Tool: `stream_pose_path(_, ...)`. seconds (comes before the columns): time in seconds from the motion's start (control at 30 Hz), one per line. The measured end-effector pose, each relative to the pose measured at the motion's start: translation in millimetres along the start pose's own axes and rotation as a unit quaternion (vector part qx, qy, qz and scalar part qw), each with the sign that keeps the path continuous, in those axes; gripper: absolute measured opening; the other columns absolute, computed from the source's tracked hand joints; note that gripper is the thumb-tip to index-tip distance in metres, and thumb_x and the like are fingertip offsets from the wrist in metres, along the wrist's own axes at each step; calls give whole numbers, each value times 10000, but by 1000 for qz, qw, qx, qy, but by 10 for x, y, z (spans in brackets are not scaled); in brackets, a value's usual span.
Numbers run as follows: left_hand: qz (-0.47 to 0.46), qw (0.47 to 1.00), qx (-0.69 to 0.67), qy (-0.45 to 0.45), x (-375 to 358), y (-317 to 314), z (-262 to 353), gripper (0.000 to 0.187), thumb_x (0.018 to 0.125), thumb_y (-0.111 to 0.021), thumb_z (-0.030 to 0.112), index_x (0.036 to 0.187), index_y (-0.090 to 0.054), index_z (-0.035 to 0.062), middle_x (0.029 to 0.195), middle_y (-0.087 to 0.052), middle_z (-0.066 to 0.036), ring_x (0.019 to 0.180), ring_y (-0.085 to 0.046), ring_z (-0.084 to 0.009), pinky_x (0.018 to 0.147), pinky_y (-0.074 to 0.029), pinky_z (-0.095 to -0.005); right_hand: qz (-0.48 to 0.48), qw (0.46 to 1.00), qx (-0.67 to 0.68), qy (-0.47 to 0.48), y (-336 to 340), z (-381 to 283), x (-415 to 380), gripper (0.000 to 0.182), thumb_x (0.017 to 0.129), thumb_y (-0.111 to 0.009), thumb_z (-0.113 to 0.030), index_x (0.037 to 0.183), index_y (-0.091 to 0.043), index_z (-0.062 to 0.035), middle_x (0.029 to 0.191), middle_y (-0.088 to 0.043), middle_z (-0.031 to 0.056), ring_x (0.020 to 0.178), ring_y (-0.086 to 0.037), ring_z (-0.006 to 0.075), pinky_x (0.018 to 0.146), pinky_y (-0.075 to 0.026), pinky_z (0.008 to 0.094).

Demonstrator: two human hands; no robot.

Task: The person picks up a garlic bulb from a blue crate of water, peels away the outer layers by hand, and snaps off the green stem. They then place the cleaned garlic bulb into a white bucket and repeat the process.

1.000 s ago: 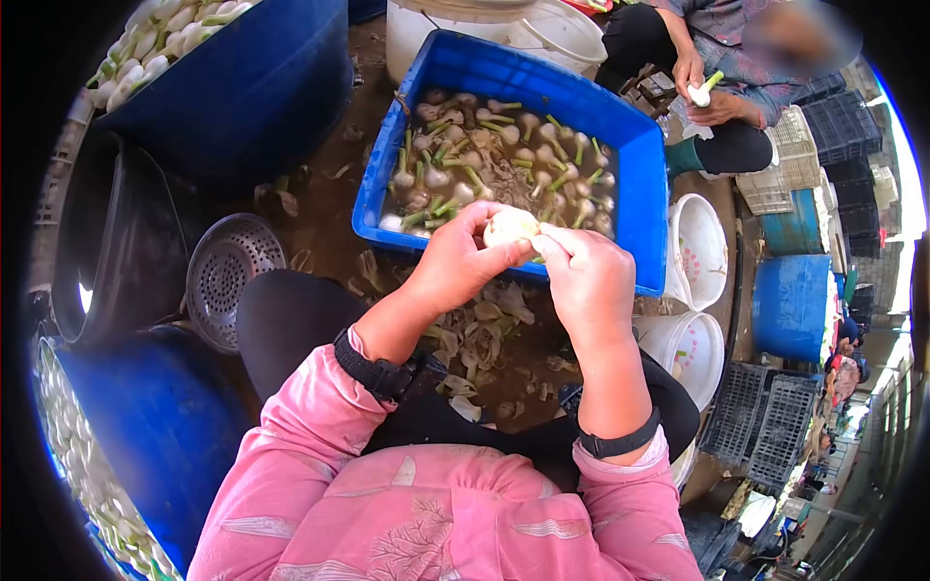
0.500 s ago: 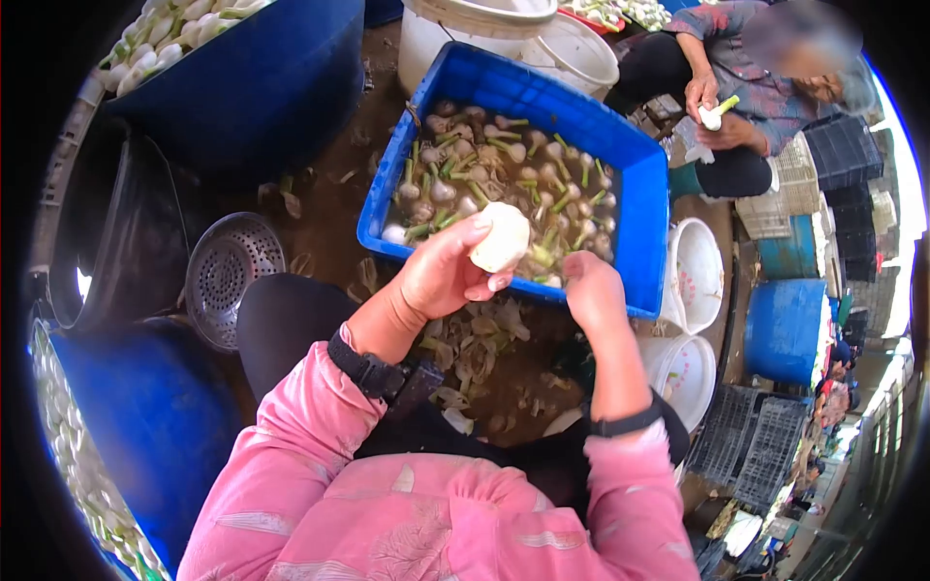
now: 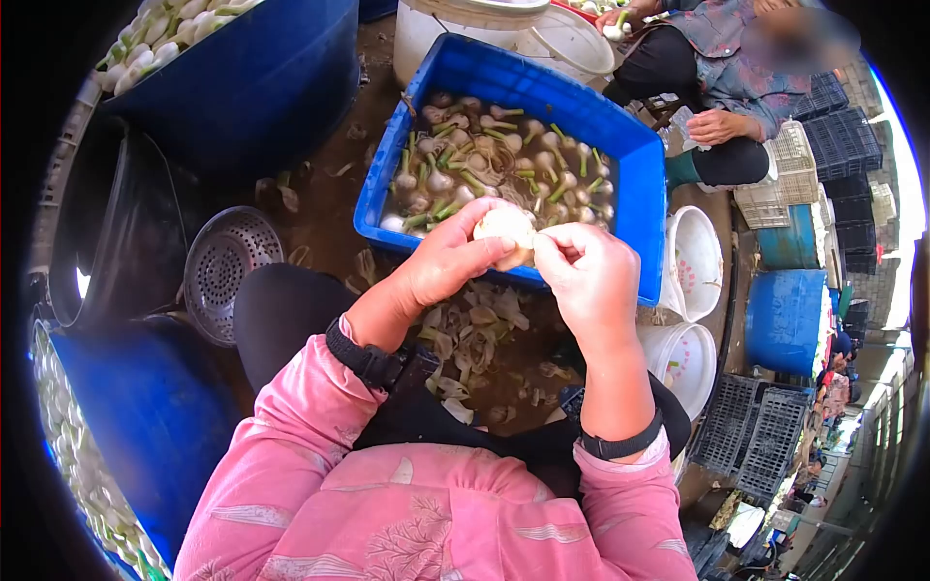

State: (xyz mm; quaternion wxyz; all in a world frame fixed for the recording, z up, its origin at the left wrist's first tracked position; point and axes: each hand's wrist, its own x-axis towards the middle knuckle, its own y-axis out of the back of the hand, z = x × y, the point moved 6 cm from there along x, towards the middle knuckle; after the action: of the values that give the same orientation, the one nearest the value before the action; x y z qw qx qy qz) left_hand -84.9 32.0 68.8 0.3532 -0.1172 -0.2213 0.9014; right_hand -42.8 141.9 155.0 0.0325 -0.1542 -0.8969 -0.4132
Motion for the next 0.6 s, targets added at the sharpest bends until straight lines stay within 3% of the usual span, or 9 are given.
stream_pose_path(0.1, -15, 990, -137, 1, 13, -12, -4, 383, 750, -538, 213, 1083, -430, 59, 825, -524, -4, 616, -442, -54, 480, -346, -185, 51, 990, -126, -49, 36, 455, 172, 121, 684, -576, -161, 651, -614, -50, 605, -575, 132, 560, -569, 266, 520, -438, 329)
stream_pose_path(0.13, -19, 983, -180, 8, -16, -11, -20, 377, 746, -533, 224, 1069, -440, 53, 811, -526, -14, 596, -443, -65, 464, -342, -190, 35, 982, -171, -78, -13, 905, 236, 160, 700, -549, -181, 624, -601, -51, 608, -574, 138, 586, -566, 299, 547, -441, 364)
stream_pose_path(0.17, -23, 975, -222, 9, -39, 3, -17, 372, 742, -528, 235, 1054, -450, 48, 798, -528, -25, 575, -443, -76, 447, -338, -195, -64, 968, -233, -72, -84, 1135, 237, 172, 712, -522, -173, 628, -595, -41, 630, -574, 157, 630, -560, 332, 589, -443, 387)
stream_pose_path(0.23, -52, 953, -298, -1, 14, 64, 13, 367, 738, -519, 261, 1026, -467, 39, 766, -528, -44, 541, -441, -96, 418, -324, -202, -30, 974, -217, -54, -52, 963, 201, 149, 721, -496, -136, 682, -603, -40, 689, -582, 173, 680, -565, 333, 632, -446, 386)
stream_pose_path(0.3, -106, 925, -364, -2, 48, 75, 0, 370, 737, -513, 292, 997, -482, 31, 730, -525, -59, 513, -435, -113, 393, -302, -205, -2, 993, -72, -95, 43, 832, 171, 189, 730, -497, -67, 886, -598, -36, 777, -610, 143, 723, -587, 274, 660, -455, 343)
stream_pose_path(0.37, -86, 920, -381, 14, 78, 93, -11, 381, 737, -486, 351, 943, -511, 31, 655, -509, -62, 494, -421, -126, 385, -274, -207, -43, 997, 61, 3, 59, 556, 134, 201, 736, -513, -69, 917, -592, -34, 755, -612, 117, 696, -591, 220, 639, -458, 302)
stream_pose_path(0.43, -94, 916, -389, 32, 93, 95, -73, 393, 741, -465, 375, 922, -518, 30, 621, -498, -57, 474, -407, -123, 381, -261, -209, -86, 995, 43, 12, -24, 159, 34, 182, 759, -538, -81, 914, -591, -2, 764, -598, 88, 666, -555, 121, 582, -432, 241)
stream_pose_path(0.47, -91, 926, -365, 44, 103, 70, -96, 414, 747, -421, 408, 896, -526, 37, 579, -479, -51, 441, -383, -123, 377, -259, -212, -95, 995, 30, 11, -65, 123, 5, 144, 729, -553, -99, 845, -601, -27, 676, -572, 133, 613, -568, 210, 567, -440, 303)
stream_pose_path(0.6, -71, 921, -366, 109, 93, 48, -271, 424, 752, -375, 414, 903, -532, 51, 555, -468, -45, 423, -376, -120, 369, -257, -213, -90, 985, -44, 137, -138, 83, -72, 116, 764, -537, -128, 802, -587, -30, 618, -543, 125, 567, -529, 263, 535, -417, 317)
